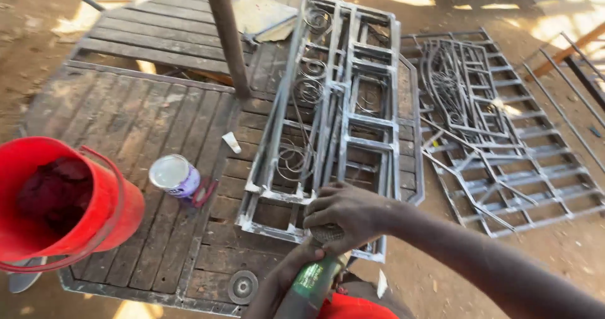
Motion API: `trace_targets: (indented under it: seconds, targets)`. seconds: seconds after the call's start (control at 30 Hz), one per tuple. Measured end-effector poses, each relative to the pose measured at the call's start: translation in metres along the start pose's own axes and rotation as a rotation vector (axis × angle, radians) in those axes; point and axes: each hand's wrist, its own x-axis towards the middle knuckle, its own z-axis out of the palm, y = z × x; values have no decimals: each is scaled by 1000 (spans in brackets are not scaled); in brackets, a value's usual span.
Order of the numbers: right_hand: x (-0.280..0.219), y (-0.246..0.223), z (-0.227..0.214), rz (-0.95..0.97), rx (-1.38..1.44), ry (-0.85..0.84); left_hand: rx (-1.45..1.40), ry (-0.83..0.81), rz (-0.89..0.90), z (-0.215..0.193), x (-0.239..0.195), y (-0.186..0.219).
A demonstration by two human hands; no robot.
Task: Preparing an angle grinder and using it to sand down welds on metal gate frames
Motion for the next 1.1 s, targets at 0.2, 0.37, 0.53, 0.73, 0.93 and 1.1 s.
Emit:
trace_targets:
  seconds: [0.2,0.37,0.53,0.73,0.93,1.1]
  targets:
    - [-4,3,-20,420,-101,198,319,237,110,32,2,40]
    - [13,9,1,789,-198,128,330,393,224,39,5,62]
    - [24,5,-4,823,-184,93,349,457,262,39,5,68]
    - [9,0,-28,380,-158,392,411,426,246,37,-4,62]
    - [16,7,-13,645,-181,217,362,444,256,41,-4,64]
    - [20,6,-3,722,-178,145,347,441,266,37,-3,64]
